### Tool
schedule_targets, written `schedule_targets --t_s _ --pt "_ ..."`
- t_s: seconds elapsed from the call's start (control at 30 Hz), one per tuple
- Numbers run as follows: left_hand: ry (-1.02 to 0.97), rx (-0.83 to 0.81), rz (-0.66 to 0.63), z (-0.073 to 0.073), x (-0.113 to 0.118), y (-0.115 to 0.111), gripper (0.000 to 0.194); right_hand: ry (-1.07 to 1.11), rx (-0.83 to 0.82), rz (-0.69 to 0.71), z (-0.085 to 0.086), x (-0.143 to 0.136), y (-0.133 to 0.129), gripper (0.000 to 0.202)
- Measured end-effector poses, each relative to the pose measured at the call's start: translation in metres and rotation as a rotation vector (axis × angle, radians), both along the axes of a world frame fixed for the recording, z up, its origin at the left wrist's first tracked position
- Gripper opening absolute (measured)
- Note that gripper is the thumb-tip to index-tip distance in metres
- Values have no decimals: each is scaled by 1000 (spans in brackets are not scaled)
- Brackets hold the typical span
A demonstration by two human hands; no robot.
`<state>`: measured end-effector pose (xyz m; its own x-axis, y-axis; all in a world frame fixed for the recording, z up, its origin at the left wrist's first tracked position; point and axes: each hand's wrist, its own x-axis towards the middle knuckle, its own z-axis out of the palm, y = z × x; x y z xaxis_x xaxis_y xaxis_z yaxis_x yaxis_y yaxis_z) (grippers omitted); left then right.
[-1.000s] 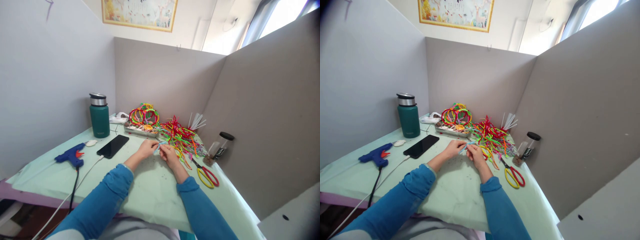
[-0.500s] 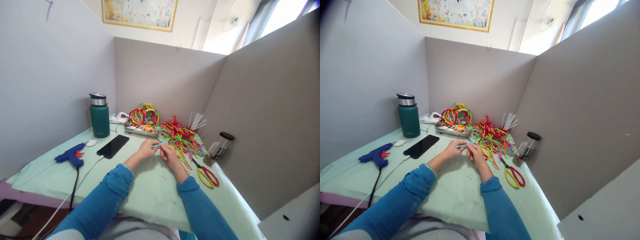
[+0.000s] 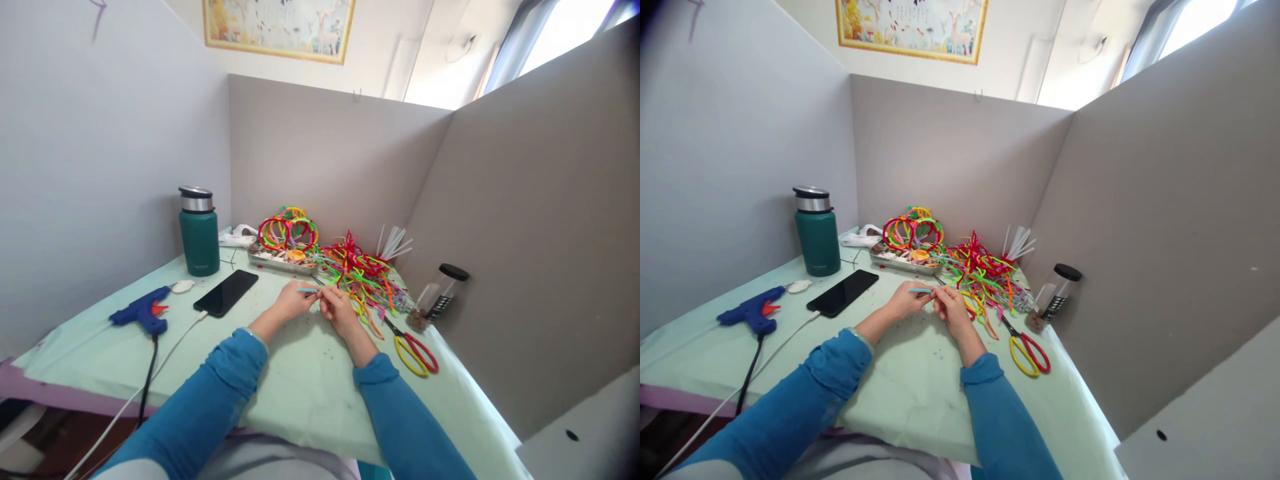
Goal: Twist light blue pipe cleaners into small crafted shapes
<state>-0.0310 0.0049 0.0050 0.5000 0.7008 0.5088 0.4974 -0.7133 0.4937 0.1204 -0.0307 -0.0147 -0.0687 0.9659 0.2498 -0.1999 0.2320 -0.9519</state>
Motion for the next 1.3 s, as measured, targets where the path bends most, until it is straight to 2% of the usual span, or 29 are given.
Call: schedule_targets --t_s 0.13,0.3,0.6,0.77,1.07,1.3 --pt "26 7 33 1 1 0 26 1 -17 -21 0 -1 0 34" --pt "71 -8 103 4 2 0 36 -66 -30 -23 -2 -2 1 37" --pt "56 -65 52 6 3 0 43 -139 -2 -75 -4 -3 3 39" --pt "28 -82 62 5 4 0 48 -100 -3 -80 -3 -2 4 38" --pt "29 -132 56 14 3 -8 53 -45 -10 -49 -6 0 5 33" --pt "31 -150 29 13 3 -8 56 -25 -28 -45 -9 1 8 32"
